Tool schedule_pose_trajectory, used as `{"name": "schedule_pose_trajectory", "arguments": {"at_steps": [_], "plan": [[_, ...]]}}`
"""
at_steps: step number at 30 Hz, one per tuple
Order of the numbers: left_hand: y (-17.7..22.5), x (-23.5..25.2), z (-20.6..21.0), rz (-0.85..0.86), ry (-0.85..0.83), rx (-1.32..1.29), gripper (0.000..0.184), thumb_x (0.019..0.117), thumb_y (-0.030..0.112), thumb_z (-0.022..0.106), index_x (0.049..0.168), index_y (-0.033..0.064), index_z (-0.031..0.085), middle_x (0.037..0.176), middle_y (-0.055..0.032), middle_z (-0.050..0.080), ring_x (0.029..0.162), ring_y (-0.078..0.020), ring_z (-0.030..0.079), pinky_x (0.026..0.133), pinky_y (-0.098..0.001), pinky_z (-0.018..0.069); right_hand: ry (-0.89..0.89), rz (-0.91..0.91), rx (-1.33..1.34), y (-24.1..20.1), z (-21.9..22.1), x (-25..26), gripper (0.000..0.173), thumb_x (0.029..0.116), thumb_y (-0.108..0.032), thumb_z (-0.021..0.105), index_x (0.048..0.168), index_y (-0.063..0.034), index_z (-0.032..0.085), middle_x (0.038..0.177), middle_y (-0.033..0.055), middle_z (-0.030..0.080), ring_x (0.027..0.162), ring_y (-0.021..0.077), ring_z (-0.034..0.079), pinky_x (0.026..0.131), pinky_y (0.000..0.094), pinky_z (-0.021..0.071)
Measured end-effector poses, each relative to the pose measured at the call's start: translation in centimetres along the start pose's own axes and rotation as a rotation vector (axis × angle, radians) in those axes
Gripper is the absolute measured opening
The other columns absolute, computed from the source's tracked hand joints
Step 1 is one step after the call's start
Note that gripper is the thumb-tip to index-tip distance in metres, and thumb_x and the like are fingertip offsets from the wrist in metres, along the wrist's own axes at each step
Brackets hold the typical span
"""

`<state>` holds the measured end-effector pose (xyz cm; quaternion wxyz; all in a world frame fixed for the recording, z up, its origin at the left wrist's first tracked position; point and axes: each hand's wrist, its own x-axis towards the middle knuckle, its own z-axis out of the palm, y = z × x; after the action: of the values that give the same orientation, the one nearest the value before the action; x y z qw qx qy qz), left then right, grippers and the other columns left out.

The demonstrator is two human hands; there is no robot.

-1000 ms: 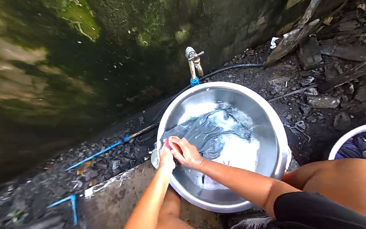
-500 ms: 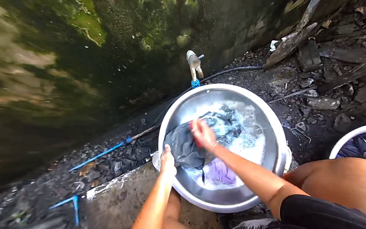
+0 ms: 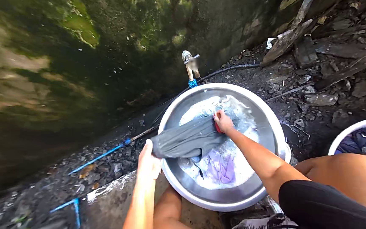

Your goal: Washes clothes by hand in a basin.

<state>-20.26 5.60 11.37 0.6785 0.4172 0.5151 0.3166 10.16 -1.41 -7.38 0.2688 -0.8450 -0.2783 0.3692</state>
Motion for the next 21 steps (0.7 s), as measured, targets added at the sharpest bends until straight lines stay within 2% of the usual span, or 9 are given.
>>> {"name": "schedule_pose_trajectory", "arguments": {"at_steps": [1,3,5,7,10,15,18,20,21], "plan": [[-1.7,0.9,-0.8,-0.02,-0.04,0.116,0.042,0.1086,0.025,0.044,0.141,-0.0009,0.044,0.126,-0.0155,0.064,0.113,-0.0213,0.065,0.098,-0.0411,0.0563,0.042,-0.021,0.149,-1.5,0.3,-1.1,0.049,0.1063,-0.033,0.053,0.148,-0.0091,0.046,0.122,0.027,0.068,0.114,0.0457,0.066,0.097,0.0647,0.051],[-5.5,2.5,-0.9,-0.154,0.019,0.369,0.045,0.1049,0.022,0.059,0.14,-0.004,0.048,0.128,-0.0187,0.065,0.115,-0.0231,0.065,0.099,-0.0416,0.0555,0.027,-0.196,0.387,-5.6,2.5,-5.2,0.05,0.1052,-0.029,0.056,0.148,-0.0048,0.046,0.123,0.0241,0.068,0.113,0.0385,0.068,0.099,0.0582,0.0539],[-7.7,3.5,0.3,-0.236,0.115,0.485,0.051,0.1082,0.033,0.052,0.141,-0.005,0.049,0.134,-0.023,0.061,0.122,-0.028,0.062,0.103,-0.0465,0.0524,-0.153,-0.392,0.4,-8.3,6.1,-10.2,0.055,0.1032,-0.034,0.056,0.15,-0.0078,0.049,0.135,0.0164,0.066,0.122,0.0287,0.066,0.106,0.0508,0.0525],[-7.3,3.1,2.2,-0.214,0.241,0.506,0.054,0.1117,0.039,0.039,0.137,-0.0063,0.052,0.131,-0.025,0.06,0.12,-0.0298,0.06,0.101,-0.0488,0.05,-0.287,-0.511,0.234,-8.0,9.6,-13.2,0.058,0.1027,-0.038,0.054,0.154,-0.0124,0.046,0.142,0.0185,0.06,0.122,0.0331,0.065,0.103,0.054,0.0525],[-5.5,1.1,4.2,-0.194,0.262,0.52,0.058,0.1116,0.042,0.037,0.14,-0.007,0.05,0.142,-0.0274,0.053,0.131,-0.0325,0.053,0.109,-0.0523,0.0435,-0.365,-0.325,-0.07,-4.8,9.7,-10.5,0.059,0.1044,-0.037,0.048,0.159,-0.0179,0.037,0.141,0.0223,0.06,0.12,0.0421,0.065,0.098,0.0644,0.0513],[-0.5,-1.7,3.5,-0.096,0.205,0.204,0.048,0.1122,0.038,0.036,0.133,-0.0006,0.056,0.116,-0.0164,0.069,0.105,-0.0231,0.07,0.09,-0.0447,0.0595,-0.156,-0.158,-0.285,2.5,2.7,-3.2,0.056,0.1059,-0.04,0.038,0.159,-0.0222,0.039,0.138,0.0212,0.063,0.121,0.0442,0.064,0.097,0.0674,0.0498],[0.6,-1.0,2.1,-0.002,0.069,-0.022,0.049,0.1127,0.038,0.031,0.133,0.001,0.054,0.115,-0.0142,0.07,0.105,-0.022,0.07,0.092,-0.0437,0.0598,-0.053,0.026,-0.082,2.7,-0.2,-1.9,0.056,0.1057,-0.039,0.046,0.156,-0.0155,0.04,0.138,0.0223,0.062,0.124,0.0429,0.063,0.101,0.0638,0.0485],[-1.8,0.7,0.7,0.028,-0.062,0.054,0.048,0.1114,0.033,0.034,0.145,-0.0007,0.041,0.131,-0.0157,0.062,0.12,-0.021,0.063,0.104,-0.0425,0.0534,0.028,0.052,0.215,0.5,0.3,-3.3,0.055,0.1057,-0.035,0.052,0.152,-0.0068,0.041,0.127,0.0258,0.066,0.118,0.0412,0.066,0.102,0.0592,0.0501],[-3.8,1.6,0.3,-0.024,-0.046,0.181,0.047,0.1104,0.028,0.041,0.146,-0.0027,0.04,0.135,-0.0176,0.06,0.122,-0.0218,0.061,0.105,-0.0423,0.0527,0.035,-0.019,0.33,-1.2,1.5,-4.9,0.056,0.1052,-0.033,0.054,0.152,-0.0053,0.04,0.124,0.0254,0.068,0.114,0.0385,0.068,0.1,0.0563,0.053]]}}
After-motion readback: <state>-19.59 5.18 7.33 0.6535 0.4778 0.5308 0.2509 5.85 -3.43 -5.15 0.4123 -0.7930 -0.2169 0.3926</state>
